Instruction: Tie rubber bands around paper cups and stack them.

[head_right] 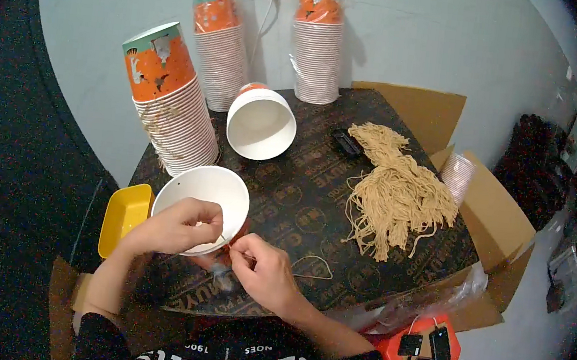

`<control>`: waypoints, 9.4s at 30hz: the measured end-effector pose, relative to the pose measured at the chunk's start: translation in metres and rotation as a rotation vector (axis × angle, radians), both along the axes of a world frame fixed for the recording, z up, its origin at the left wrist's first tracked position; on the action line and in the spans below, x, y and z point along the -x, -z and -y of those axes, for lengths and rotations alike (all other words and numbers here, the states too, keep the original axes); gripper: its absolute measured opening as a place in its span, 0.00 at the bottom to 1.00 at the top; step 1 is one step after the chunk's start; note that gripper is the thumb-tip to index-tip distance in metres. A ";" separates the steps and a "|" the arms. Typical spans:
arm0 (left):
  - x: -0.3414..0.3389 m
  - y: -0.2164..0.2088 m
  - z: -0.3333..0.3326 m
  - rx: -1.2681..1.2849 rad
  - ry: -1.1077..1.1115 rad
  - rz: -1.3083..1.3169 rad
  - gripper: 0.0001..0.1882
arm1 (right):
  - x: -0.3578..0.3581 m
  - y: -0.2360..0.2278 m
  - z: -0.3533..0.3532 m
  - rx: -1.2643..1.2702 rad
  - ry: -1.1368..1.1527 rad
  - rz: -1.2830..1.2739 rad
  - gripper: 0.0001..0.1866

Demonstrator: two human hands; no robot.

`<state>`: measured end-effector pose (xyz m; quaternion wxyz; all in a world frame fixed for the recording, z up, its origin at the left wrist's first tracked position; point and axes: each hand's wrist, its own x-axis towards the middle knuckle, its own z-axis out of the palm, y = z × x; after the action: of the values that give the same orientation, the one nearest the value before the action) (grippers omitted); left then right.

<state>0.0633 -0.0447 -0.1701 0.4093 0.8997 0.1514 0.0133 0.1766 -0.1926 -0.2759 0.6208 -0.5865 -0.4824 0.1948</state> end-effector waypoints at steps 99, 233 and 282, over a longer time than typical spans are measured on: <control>0.005 0.012 0.007 0.459 -0.101 0.229 0.05 | -0.024 -0.028 -0.010 -0.422 0.053 0.608 0.08; 0.023 0.019 0.031 -0.284 -0.152 0.376 0.03 | -0.023 0.023 0.045 -0.241 0.314 0.175 0.04; -0.003 0.088 0.096 -0.170 -0.240 0.564 0.08 | -0.024 -0.023 0.020 -0.631 -0.471 -1.208 0.11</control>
<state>0.0659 -0.1403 -0.2577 0.3538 0.8672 0.1352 0.3232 0.2007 -0.2128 -0.2527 0.8606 -0.0496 -0.2019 0.4649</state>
